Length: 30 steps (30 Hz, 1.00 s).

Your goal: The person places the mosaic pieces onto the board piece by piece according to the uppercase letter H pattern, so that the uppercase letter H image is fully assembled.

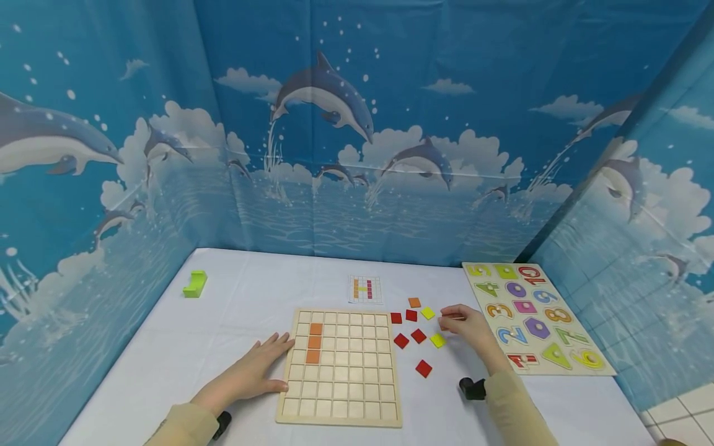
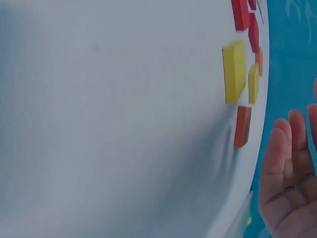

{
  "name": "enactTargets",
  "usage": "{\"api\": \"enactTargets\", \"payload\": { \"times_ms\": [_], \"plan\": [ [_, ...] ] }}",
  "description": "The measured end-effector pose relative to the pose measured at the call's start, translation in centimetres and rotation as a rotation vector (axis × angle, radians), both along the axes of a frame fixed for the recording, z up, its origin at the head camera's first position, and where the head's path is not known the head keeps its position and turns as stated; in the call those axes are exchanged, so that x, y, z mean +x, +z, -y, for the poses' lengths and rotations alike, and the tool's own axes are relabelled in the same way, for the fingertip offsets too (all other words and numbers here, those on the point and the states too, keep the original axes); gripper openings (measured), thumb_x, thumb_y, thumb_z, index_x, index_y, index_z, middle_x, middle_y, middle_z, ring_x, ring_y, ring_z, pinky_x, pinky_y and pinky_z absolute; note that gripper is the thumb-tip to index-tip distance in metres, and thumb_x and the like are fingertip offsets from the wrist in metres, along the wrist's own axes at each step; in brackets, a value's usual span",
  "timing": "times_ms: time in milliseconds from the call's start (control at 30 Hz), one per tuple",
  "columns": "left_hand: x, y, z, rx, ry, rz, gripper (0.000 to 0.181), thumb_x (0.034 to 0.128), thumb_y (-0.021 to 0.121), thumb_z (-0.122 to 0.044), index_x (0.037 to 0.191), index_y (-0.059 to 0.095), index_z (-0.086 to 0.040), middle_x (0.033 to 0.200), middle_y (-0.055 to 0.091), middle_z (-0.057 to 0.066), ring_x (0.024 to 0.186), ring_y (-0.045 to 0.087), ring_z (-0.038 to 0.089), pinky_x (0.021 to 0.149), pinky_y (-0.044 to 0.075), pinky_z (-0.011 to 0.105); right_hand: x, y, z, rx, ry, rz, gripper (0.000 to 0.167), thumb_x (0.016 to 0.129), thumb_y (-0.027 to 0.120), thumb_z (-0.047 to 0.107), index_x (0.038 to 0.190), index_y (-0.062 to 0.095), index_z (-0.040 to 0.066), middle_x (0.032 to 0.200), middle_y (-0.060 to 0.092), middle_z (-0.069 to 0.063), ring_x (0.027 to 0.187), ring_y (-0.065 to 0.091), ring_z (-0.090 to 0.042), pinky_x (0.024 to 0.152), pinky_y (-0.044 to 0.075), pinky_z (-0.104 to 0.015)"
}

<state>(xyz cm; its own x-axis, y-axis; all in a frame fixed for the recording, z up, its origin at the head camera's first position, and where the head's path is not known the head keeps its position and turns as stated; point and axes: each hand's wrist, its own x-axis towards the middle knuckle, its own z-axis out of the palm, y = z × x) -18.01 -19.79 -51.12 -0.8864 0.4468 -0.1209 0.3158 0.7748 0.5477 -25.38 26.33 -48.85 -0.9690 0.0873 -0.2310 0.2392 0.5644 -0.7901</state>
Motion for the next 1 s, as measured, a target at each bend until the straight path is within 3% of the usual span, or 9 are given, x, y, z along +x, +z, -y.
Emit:
{"api": "enactTargets", "payload": {
  "times_ms": [400, 600, 1000],
  "plan": [
    [0.1, -0.2, 0.1, 0.011, -0.003, 0.01, 0.092, 0.0774, 0.078, -0.046, 0.15, 0.039, -0.005, 0.159, 0.031, 0.02, 0.148, 0.023, 0.045, 0.116, 0.017, 0.07, -0.9, -0.3, -1.3, 0.021, -0.024, 0.042, 0.041, 0.094, 0.067, 0.025, 0.126, 0.058, 0.001, 0.119, 0.063, -0.02, 0.102, 0.059, -0.028, 0.087, 0.055, -0.038],
    [0.1, -0.2, 0.0, 0.014, -0.008, 0.007, 0.092, 0.0775, 0.078, -0.046, 0.15, 0.039, -0.005, 0.158, 0.031, 0.02, 0.148, 0.023, 0.045, 0.116, 0.017, 0.07, -1.5, -0.8, -1.3, 0.057, -0.026, 0.084, 0.045, 0.091, 0.072, 0.03, 0.125, 0.059, 0.004, 0.119, 0.064, -0.018, 0.106, 0.057, -0.031, 0.09, 0.052, -0.045],
    [0.0, 0.2, 0.1, 0.023, -0.025, 0.003, 0.091, 0.0788, 0.077, -0.045, 0.15, 0.039, -0.003, 0.158, 0.031, 0.021, 0.148, 0.022, 0.045, 0.115, 0.017, 0.071, -1.8, -1.5, -1.0, 0.122, 0.004, 0.089, 0.038, 0.089, 0.073, 0.016, 0.122, 0.06, 0.003, 0.116, 0.062, -0.019, 0.104, 0.053, -0.03, 0.091, 0.051, -0.044]
  ]
}}
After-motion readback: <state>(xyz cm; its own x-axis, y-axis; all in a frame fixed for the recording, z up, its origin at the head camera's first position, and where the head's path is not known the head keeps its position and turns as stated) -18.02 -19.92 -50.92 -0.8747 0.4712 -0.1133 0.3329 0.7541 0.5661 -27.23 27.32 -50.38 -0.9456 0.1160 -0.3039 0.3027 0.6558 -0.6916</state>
